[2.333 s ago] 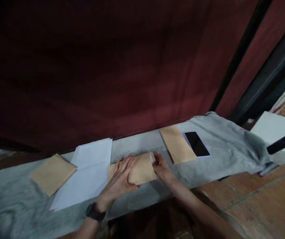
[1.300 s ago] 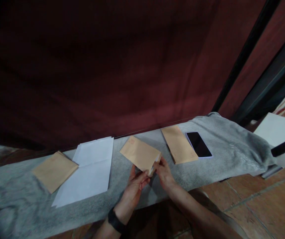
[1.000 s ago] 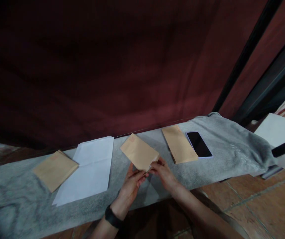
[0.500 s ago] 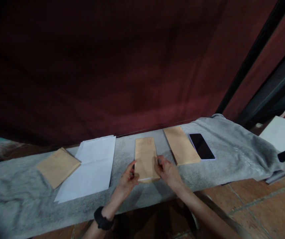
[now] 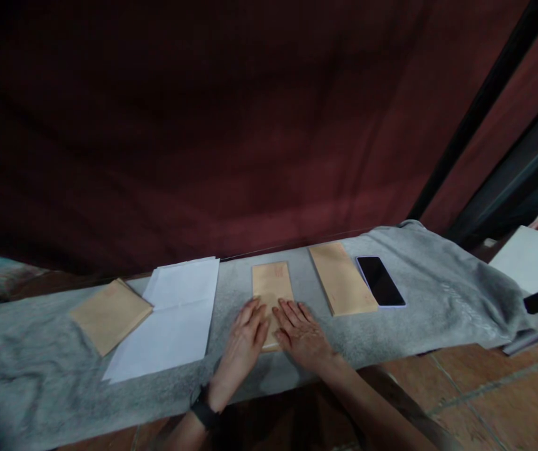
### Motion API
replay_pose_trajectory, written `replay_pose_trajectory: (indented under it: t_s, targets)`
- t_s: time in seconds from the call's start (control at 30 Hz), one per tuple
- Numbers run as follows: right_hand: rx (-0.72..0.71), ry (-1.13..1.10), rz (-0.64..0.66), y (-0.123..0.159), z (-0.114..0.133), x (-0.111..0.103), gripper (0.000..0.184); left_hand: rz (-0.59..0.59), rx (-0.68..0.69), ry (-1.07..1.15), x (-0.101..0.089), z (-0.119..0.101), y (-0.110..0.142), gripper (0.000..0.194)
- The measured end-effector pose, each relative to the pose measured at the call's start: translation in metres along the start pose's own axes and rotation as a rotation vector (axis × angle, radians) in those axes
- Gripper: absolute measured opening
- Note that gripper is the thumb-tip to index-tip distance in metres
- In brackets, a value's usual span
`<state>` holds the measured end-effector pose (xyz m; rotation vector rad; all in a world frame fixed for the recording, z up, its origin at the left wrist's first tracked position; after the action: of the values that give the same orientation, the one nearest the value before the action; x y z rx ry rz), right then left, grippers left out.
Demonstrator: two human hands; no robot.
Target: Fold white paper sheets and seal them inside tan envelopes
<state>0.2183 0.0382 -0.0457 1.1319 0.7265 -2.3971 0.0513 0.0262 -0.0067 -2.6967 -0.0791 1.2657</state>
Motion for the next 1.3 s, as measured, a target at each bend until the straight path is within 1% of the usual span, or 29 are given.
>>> replay_pose_trajectory:
  t_s: [0.1, 0.2, 0.3, 0.37, 0.43, 0.5, 0.57, 0.67, 0.73, 0.83, 0.9, 0.97, 1.03, 1.13, 1.3]
  targets:
    - [-0.003, 0.015, -0.003, 0.001, -0.002, 0.002, 0.052, 0.068, 0.107, 0.052, 0.011, -0.008, -0.012, 0.041]
    - [-0.008, 0.012, -0.013, 0.001, -0.003, 0.004, 0.049, 0.097, 0.127, 0.091, 0.021, -0.013, -0.030, 0.045]
    - [0.004, 0.019, -0.008, 0.000, -0.004, 0.005, 0.046, 0.100, 0.141, 0.136, 0.031, -0.017, -0.061, 0.046]
    - [0.020, 0.029, 0.000, -0.002, -0.004, 0.005, 0.046, 0.114, 0.178, 0.073, 0.037, -0.016, -0.084, 0.047]
    - [0.032, 0.028, 0.008, -0.002, -0.003, 0.005, 0.048, 0.158, 0.226, -0.056, 0.045, -0.013, -0.105, 0.049]
    - [0.040, 0.013, 0.021, -0.003, -0.002, 0.004, 0.049, 0.187, 0.238, -0.096, 0.050, -0.006, -0.117, 0.049]
    - [0.051, -0.016, 0.040, -0.003, -0.003, 0.002, 0.050, 0.205, 0.247, -0.118, 0.054, 0.000, -0.121, 0.051]
    - [0.051, -0.102, 0.088, -0.005, -0.009, -0.005, 0.052, 0.212, 0.262, -0.168, 0.057, 0.004, -0.118, 0.053]
    - [0.036, -0.203, 0.105, -0.009, -0.015, -0.012, 0.049, 0.225, 0.265, -0.217, 0.056, 0.003, -0.115, 0.053]
    - [0.051, -0.403, 0.046, -0.016, -0.028, -0.025, 0.042, 0.249, 0.285, -0.256, 0.053, 0.000, -0.107, 0.052]
    - [0.086, -0.521, 0.003, -0.020, -0.034, -0.030, 0.036, 0.231, 0.310, -0.224, 0.049, -0.002, -0.098, 0.051]
    - [0.125, -0.585, -0.019, -0.022, -0.037, -0.033, 0.031, 0.206, 0.333, -0.186, 0.045, -0.004, -0.086, 0.050]
    - [0.148, -0.581, -0.028, -0.023, -0.036, -0.035, 0.028, 0.209, 0.338, -0.175, 0.042, -0.006, -0.073, 0.050]
    - [0.171, -0.470, -0.027, -0.024, -0.033, -0.037, 0.027, 0.245, 0.322, -0.189, 0.041, -0.009, -0.054, 0.051]
    - [0.207, -0.293, -0.019, -0.025, -0.028, -0.038, 0.031, 0.261, 0.321, -0.162, 0.037, -0.014, -0.028, 0.052]
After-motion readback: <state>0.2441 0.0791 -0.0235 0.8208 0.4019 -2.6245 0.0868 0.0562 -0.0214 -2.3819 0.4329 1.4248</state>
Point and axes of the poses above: each hand's wrist, its own y-axis away from the middle knuckle, its own x-axis out of the palm, z = x × y, the point moved 4 cm from there along -y, towards the middle knuckle, and after that the axes turned 13 degrees about -y, right-handed, at the moved point
